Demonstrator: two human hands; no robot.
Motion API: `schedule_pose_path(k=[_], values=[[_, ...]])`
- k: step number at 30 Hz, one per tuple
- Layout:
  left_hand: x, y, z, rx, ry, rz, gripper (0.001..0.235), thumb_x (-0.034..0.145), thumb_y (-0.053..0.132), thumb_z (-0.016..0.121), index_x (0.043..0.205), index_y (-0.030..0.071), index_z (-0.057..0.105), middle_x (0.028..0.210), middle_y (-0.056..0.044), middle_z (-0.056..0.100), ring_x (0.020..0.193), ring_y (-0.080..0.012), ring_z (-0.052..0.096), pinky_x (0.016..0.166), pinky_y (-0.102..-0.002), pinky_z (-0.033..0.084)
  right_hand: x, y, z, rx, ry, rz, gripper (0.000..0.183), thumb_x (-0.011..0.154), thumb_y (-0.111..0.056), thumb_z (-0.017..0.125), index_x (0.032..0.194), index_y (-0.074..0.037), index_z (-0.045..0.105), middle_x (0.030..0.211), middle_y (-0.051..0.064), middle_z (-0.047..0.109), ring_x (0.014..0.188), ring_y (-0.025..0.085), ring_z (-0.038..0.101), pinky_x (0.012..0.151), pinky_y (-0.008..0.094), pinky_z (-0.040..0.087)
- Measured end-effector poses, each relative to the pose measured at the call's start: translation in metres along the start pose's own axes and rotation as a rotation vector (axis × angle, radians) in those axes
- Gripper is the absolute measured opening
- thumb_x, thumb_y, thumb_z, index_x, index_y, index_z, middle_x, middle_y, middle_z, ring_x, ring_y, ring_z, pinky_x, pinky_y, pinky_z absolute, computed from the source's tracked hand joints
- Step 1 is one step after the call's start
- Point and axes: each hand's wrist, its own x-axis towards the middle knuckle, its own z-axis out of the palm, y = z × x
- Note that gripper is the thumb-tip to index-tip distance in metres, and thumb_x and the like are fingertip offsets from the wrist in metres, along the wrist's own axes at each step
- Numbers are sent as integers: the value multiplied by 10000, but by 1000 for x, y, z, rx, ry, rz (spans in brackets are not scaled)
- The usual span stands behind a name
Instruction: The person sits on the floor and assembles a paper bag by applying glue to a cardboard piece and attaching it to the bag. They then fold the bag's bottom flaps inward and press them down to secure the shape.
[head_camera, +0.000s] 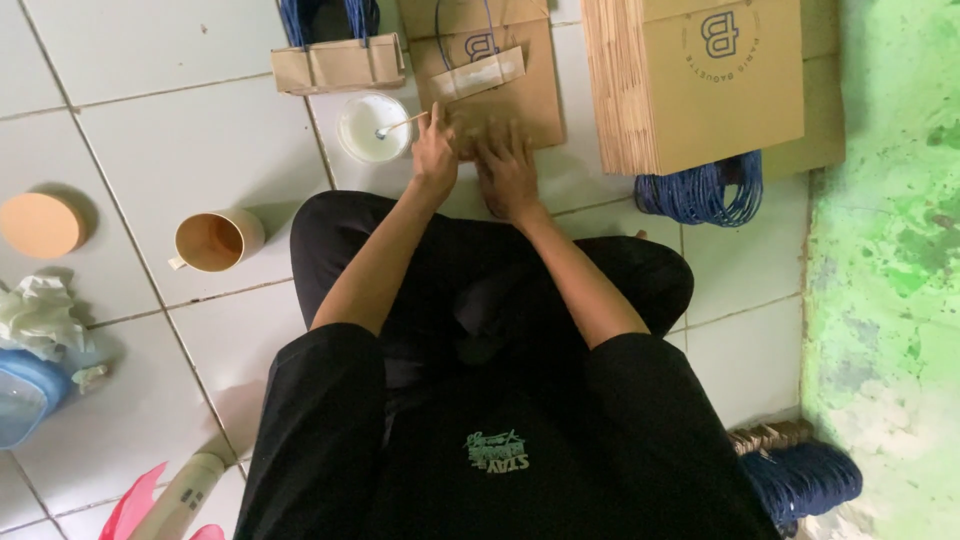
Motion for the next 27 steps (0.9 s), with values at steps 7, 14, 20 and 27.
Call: schedule_pose_path(k=[7,14,20,27], values=[[-12,2,-27,-108,51,0,459,852,217,857,1275,185,683,1492,-112,384,1369,-349,406,733,-460,687,-15,-16,-25,94,-169,-26,495,978,-193,565,1471,-158,589,1533,50,553,1445,403,431,1114,655,389],[-14,7,-33,-138,-1,-60,425,845,308,858,1218,212,679,1423,-51,373,1356,-284,387,798,-460,678,-23,-10,-30,-6,-144,-89,566,919,-206,687,1452,-58,570,1486,183,559,1371,432,513,1104,619,378],[-20,11,-48,-157,28,-32,388,839,301,854,1169,182,688,1351,-60,378,1327,-293,391,766,-458,684,-23,5,-14,-81,-126,34,723,870,-323,801,1414,85,556,1460,309,537,1370,477,497,1135,639,372],[-8,7,-10,-220,81,-26,320,899,186,810,1203,153,713,1452,-124,371,1411,-359,343,790,-473,680,-2,-19,-7,264,-67,-102,543,1067,-212,593,1526,31,437,1513,353,435,1404,535,423,1115,636,414]])
